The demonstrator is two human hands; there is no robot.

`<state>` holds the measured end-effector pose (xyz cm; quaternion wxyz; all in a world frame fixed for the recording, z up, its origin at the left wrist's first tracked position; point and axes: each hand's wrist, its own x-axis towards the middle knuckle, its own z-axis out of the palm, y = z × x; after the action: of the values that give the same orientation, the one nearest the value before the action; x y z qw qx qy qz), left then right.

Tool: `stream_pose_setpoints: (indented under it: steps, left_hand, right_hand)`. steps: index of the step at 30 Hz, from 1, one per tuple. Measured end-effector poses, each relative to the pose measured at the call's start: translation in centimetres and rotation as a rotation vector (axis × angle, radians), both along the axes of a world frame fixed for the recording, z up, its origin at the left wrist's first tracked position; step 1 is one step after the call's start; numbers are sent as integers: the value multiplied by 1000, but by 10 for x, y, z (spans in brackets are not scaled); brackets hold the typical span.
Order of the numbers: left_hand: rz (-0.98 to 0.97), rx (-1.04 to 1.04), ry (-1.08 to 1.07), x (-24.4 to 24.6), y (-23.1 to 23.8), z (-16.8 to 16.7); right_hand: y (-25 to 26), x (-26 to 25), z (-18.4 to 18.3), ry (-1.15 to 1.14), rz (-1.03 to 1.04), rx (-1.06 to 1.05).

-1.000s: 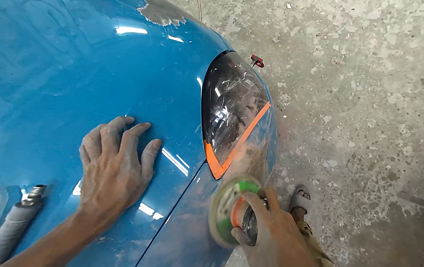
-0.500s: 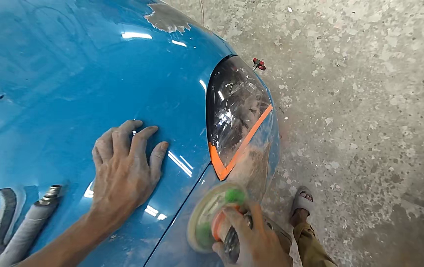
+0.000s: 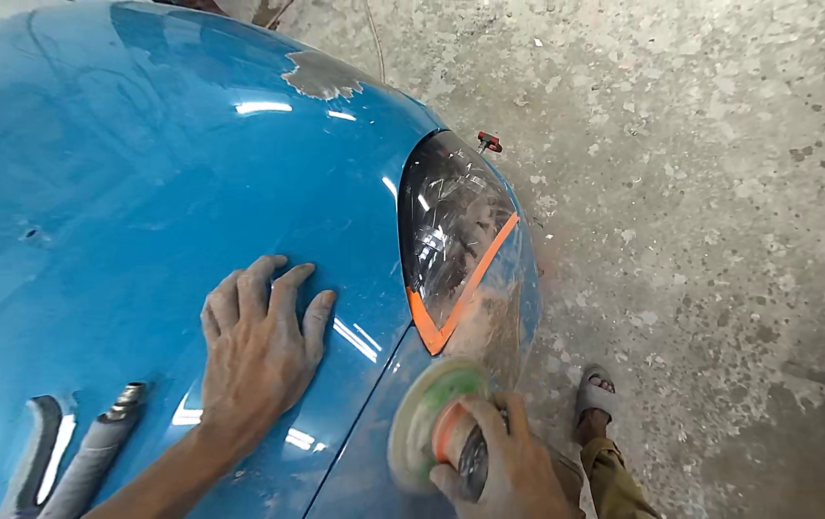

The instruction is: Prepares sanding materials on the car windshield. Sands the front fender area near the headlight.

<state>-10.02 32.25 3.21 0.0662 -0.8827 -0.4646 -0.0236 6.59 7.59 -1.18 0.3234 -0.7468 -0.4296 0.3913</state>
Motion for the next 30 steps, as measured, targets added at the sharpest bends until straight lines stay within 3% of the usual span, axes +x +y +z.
stream_pose_setpoints:
  steps: [6,13,17,22,30]
  left_hand:
    - [-9,14,-1,-2,1,-2]
    - [-3,-2,-3,0,0,0]
    - [-9,-11,6,1,0,1]
    - [-7,-3,13,2,1,2]
    - [-12,-2,18,1,0,2]
  right_hand:
    - [-8,-20,-1,18,-67,107]
    - [25,13,-59,-205,-442,141]
    - [29,0,-55,-312,-479,273]
    - [43,3,-55,-358,-641,219]
    - [50,8,-58,-354,-642,214]
